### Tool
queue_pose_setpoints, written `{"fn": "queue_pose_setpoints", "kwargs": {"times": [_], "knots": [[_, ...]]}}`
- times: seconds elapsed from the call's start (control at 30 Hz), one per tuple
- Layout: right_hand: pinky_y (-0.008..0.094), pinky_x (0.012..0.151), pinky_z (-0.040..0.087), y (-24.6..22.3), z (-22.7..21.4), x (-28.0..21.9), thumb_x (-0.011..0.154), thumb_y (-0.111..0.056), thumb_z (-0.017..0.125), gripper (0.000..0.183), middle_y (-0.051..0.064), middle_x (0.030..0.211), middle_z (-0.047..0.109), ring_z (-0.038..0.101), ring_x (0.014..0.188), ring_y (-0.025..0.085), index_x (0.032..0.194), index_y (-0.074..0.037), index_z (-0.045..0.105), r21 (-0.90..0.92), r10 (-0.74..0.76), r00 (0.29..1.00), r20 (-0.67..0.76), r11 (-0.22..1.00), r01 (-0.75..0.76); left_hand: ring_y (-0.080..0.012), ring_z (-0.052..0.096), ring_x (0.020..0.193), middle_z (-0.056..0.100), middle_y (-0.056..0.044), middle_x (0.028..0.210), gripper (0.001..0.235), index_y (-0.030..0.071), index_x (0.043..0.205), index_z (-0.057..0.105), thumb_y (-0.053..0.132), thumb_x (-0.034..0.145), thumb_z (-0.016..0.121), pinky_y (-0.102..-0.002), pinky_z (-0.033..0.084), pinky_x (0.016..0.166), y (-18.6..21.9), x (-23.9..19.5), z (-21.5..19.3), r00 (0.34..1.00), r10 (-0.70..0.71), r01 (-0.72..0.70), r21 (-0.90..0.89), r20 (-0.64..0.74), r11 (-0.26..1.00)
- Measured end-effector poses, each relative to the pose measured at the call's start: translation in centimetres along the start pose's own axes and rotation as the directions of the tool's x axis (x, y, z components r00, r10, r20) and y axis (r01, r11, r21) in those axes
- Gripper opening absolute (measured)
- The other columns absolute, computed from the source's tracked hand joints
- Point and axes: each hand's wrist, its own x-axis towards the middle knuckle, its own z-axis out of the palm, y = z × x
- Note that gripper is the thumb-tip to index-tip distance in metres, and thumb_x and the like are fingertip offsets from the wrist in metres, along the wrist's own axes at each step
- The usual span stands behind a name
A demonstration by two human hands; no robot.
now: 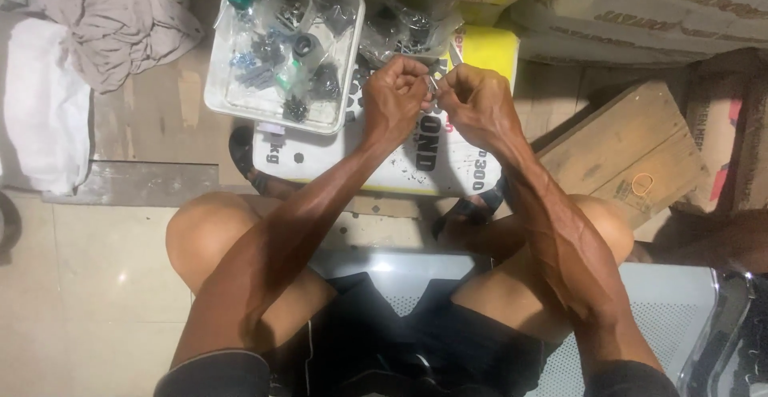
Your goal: The person sits on a low stool and sorts small metal fasteners from a plastic bag into a white plastic container. They pick up fasteners by hand, separate them, and place them into the container.
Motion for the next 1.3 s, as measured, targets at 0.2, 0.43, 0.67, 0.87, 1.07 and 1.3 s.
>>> {"fn": "queue_pose_setpoints", "kwargs": {"times": [0.2, 0.43, 0.67, 0.87, 1.07, 1.3], "knots": [[0.023, 0.052, 0.051, -1.4, 1.2, -0.6, 0.096, 0.001, 0.060, 0.011, 0.007, 0.070, 0.062, 0.060, 0.059, 0.010, 0.094, 0.000, 0.071, 0.244, 0.154, 0.988, -0.009, 0.959, -0.147, -0.0163, 0.074, 0.061, 0.074, -0.013, 0.074, 0.012, 0.003, 0.096, 0.068, -0.005, 0.097, 0.058, -0.020, 0.059, 0.046, -2.5, -1.4, -0.1, 0.965, 0.210, -0.248, 0.289, 0.155, 0.924], [0.026, 0.059, 0.059, -1.5, 1.5, -0.5, 0.096, 0.003, 0.066, 0.009, 0.012, 0.084, 0.066, 0.067, 0.068, 0.015, 0.105, 0.002, 0.069, 0.399, 0.114, 0.994, 0.002, 0.911, -0.105, -0.0170, 0.074, 0.065, 0.075, -0.015, 0.078, 0.014, 0.004, 0.099, 0.067, -0.006, 0.094, 0.058, -0.023, 0.061, 0.054, -0.6, -0.6, -1.1, 0.980, 0.191, -0.200, 0.262, 0.060, 0.944], [0.032, 0.070, 0.069, -3.2, 1.1, 0.4, 0.097, 0.011, 0.064, 0.039, 0.015, 0.115, 0.062, 0.073, 0.079, 0.024, 0.135, 0.006, 0.054, 0.354, 0.063, 0.997, 0.050, 0.932, -0.077, -0.0203, 0.072, 0.053, 0.071, -0.012, 0.077, 0.009, 0.001, 0.099, 0.063, -0.005, 0.098, 0.056, -0.030, 0.067, 0.039, 0.1, 1.1, -1.4, 0.998, 0.043, -0.043, -0.016, 0.043, 0.999], [0.038, 0.075, 0.065, -1.5, 2.0, 1.5, 0.102, 0.002, 0.067, 0.011, 0.015, 0.095, 0.069, 0.075, 0.078, 0.025, 0.112, 0.000, 0.062, 0.186, -0.026, 0.994, 0.101, 0.983, 0.007, -0.0217, 0.075, 0.064, 0.073, -0.017, 0.081, 0.015, -0.001, 0.103, 0.066, -0.004, 0.096, 0.053, -0.032, 0.067, 0.052, -1.9, 0.6, -1.9, 0.998, -0.003, -0.008, 0.174, 0.064, 0.985], [0.042, 0.069, 0.057, 4.8, 4.7, 4.6, 0.101, -0.001, 0.071, 0.008, 0.020, 0.083, 0.066, 0.071, 0.074, 0.032, 0.103, 0.001, 0.064, -0.104, -0.072, 0.996, 0.054, 0.992, 0.078, -0.0328, 0.076, 0.096, 0.075, -0.023, 0.099, 0.026, -0.001, 0.117, 0.066, 0.006, 0.095, 0.056, -0.045, 0.062, 0.080, -1.5, -1.7, -2.6, 0.978, -0.196, 0.134, 0.508, 0.069, 0.851], [0.060, 0.081, 0.053, 13.5, 7.0, 7.8, 0.095, -0.007, 0.073, 0.012, 0.026, 0.098, 0.063, 0.066, 0.093, 0.052, 0.105, -0.001, 0.069, -0.462, -0.161, 0.987, 0.005, 0.875, 0.145, -0.0415, 0.073, 0.109, 0.072, -0.031, 0.110, 0.034, -0.011, 0.117, 0.068, 0.001, 0.087, 0.057, -0.051, 0.060, 0.087, -5.6, -2.3, -3.8, 0.891, -0.429, 0.132, 0.820, 0.148, 0.557]]}}
